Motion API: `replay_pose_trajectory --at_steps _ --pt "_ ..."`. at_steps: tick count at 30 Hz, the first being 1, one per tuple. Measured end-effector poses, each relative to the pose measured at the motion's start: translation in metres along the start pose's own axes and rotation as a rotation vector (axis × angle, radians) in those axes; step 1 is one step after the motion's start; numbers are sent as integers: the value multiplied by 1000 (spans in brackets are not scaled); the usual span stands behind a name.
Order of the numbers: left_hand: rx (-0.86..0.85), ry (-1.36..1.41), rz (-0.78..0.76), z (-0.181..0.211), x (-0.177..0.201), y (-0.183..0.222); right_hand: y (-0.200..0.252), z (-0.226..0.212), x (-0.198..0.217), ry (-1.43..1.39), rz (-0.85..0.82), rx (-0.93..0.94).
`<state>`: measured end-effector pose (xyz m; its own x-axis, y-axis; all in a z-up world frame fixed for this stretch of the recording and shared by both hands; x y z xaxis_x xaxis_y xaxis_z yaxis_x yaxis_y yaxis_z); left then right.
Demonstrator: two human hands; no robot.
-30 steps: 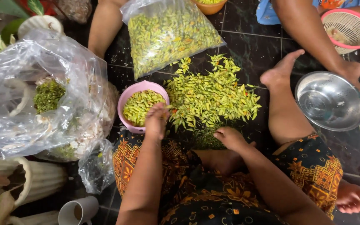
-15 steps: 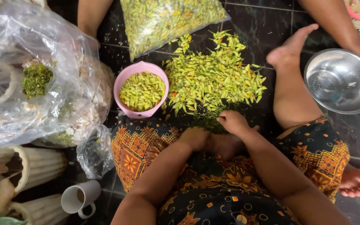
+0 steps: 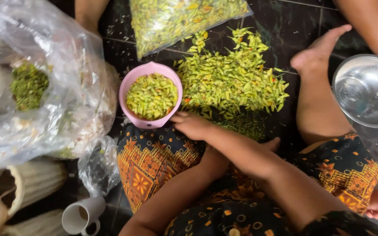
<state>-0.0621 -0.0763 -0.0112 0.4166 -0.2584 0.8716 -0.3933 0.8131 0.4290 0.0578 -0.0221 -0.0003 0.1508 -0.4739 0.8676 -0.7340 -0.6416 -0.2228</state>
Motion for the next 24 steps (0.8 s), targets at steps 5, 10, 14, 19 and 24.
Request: replay_pose_trajectory --at_steps 5,10,14,19,24 --pt "-40 47 -23 -13 9 -4 8 39 -72 283 218 95" --pt "-33 129 -33 -20 6 0 27 57 -27 352 184 81" --pt "31 188 80 -24 -15 -2 67 91 14 395 102 -87" --pt "256 618 201 -57 17 1 115 117 59 48 130 -583" --pt "487 1734 577 -70 25 5 165 107 61 -550 182 -1019"
Point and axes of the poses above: each hand's wrist, its own y-axis away from the middle knuckle, its own x-axis out of the back of the hand, z = x × y, the point moved 6 cm from there along -y, towards the middle knuckle, and after that the axes turned 7 degrees about -x, right-handed, at the moved point
